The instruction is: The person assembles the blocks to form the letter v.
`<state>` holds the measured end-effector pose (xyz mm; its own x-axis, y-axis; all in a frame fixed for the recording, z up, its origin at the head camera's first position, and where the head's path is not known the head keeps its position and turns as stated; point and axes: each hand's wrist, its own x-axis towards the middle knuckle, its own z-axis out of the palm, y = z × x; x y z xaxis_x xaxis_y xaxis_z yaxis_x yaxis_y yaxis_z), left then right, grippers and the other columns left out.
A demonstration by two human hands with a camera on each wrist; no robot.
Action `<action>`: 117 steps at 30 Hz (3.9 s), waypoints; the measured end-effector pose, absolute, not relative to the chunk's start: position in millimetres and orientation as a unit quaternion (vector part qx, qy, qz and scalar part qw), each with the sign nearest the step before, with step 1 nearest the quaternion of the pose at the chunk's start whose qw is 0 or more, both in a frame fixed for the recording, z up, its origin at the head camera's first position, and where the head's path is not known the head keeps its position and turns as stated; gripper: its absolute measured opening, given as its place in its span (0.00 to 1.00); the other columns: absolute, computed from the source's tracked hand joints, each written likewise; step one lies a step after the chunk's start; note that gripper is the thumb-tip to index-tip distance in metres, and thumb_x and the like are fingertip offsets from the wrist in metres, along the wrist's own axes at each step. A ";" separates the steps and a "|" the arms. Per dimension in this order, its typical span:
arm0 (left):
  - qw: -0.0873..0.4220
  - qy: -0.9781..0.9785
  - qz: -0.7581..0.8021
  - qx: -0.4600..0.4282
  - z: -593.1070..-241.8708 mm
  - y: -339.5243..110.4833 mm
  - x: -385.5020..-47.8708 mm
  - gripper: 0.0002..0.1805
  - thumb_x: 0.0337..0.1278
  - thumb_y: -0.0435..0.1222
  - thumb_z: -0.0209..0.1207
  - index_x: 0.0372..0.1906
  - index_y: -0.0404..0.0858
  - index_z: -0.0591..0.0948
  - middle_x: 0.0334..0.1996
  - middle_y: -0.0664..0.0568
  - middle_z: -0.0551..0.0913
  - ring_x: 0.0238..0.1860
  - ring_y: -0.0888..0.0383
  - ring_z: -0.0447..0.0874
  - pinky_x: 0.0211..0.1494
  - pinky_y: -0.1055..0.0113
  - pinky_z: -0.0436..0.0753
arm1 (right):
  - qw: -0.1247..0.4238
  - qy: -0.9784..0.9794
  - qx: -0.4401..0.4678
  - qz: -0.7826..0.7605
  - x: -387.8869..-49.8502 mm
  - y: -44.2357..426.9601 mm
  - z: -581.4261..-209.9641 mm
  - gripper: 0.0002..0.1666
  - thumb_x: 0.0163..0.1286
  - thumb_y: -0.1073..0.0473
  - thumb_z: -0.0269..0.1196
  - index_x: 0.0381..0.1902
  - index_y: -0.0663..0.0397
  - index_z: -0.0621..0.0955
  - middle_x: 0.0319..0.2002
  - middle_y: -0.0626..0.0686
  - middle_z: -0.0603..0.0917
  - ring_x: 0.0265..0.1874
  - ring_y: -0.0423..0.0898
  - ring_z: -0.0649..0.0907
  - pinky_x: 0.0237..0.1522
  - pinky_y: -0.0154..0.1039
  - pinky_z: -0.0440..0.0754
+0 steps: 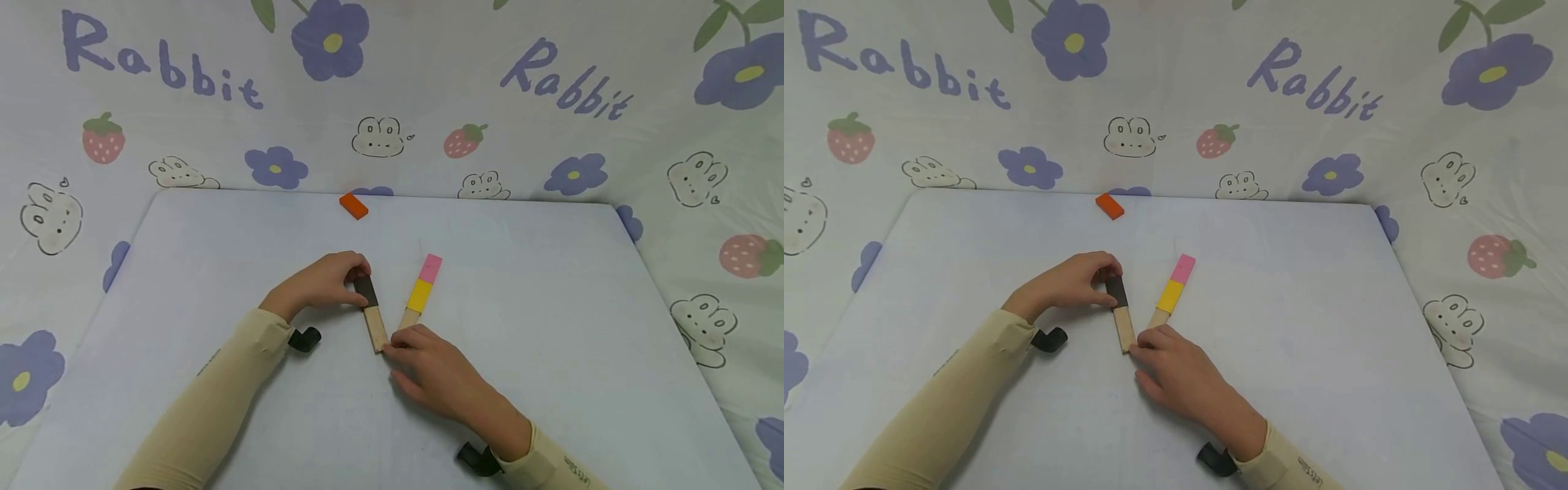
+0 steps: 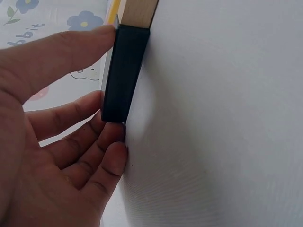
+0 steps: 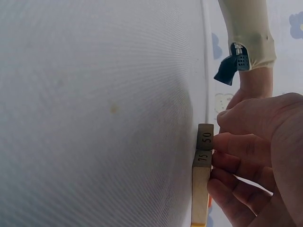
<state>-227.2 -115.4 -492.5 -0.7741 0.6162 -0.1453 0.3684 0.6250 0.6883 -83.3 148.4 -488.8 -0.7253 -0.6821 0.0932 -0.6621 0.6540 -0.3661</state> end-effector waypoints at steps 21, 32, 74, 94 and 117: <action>0.093 0.909 0.371 0.163 -473.0 -134.0 -270.3 0.40 0.66 0.49 0.74 0.73 0.30 0.75 0.65 0.37 0.77 0.64 0.41 0.77 0.69 0.47 0.78 | 0.030 0.909 -0.370 -0.193 -84.6 148.4 -489.1 0.23 0.71 0.56 0.76 0.62 0.55 0.89 0.55 0.50 0.83 0.58 0.46 0.79 0.58 0.41 0.84; 0.092 0.919 0.363 0.119 -466.7 -138.3 -303.5 0.44 0.62 0.49 0.77 0.75 0.30 0.73 0.69 0.35 0.75 0.68 0.40 0.73 0.70 0.46 0.76 | 0.030 0.910 -0.366 -0.191 -83.0 148.4 -490.5 0.23 0.72 0.56 0.75 0.62 0.54 0.90 0.55 0.50 0.83 0.58 0.46 0.80 0.57 0.41 0.84; 0.123 0.920 0.369 0.054 -490.2 -119.6 -358.2 0.43 0.63 0.42 0.78 0.75 0.27 0.72 0.68 0.37 0.76 0.63 0.42 0.74 0.72 0.51 0.74 | 0.051 0.907 -0.367 -0.198 -84.3 151.2 -482.3 0.23 0.73 0.56 0.74 0.63 0.55 0.89 0.55 0.49 0.83 0.57 0.45 0.79 0.57 0.41 0.83; 0.109 0.918 0.376 0.068 -493.5 -117.5 -359.1 0.33 0.63 0.37 0.76 0.67 0.26 0.77 0.60 0.37 0.79 0.58 0.42 0.76 0.67 0.51 0.77 | 0.047 0.908 -0.368 -0.197 -83.4 151.8 -481.6 0.23 0.73 0.56 0.74 0.63 0.54 0.89 0.56 0.49 0.83 0.59 0.45 0.79 0.58 0.41 0.83; 0.122 0.919 0.366 0.077 -492.9 -128.2 -356.6 0.38 0.63 0.40 0.75 0.73 0.27 0.74 0.66 0.37 0.76 0.62 0.41 0.75 0.72 0.50 0.74 | 0.041 0.908 -0.370 -0.193 -81.5 150.5 -482.8 0.23 0.72 0.56 0.75 0.63 0.55 0.89 0.56 0.49 0.83 0.59 0.45 0.79 0.57 0.40 0.84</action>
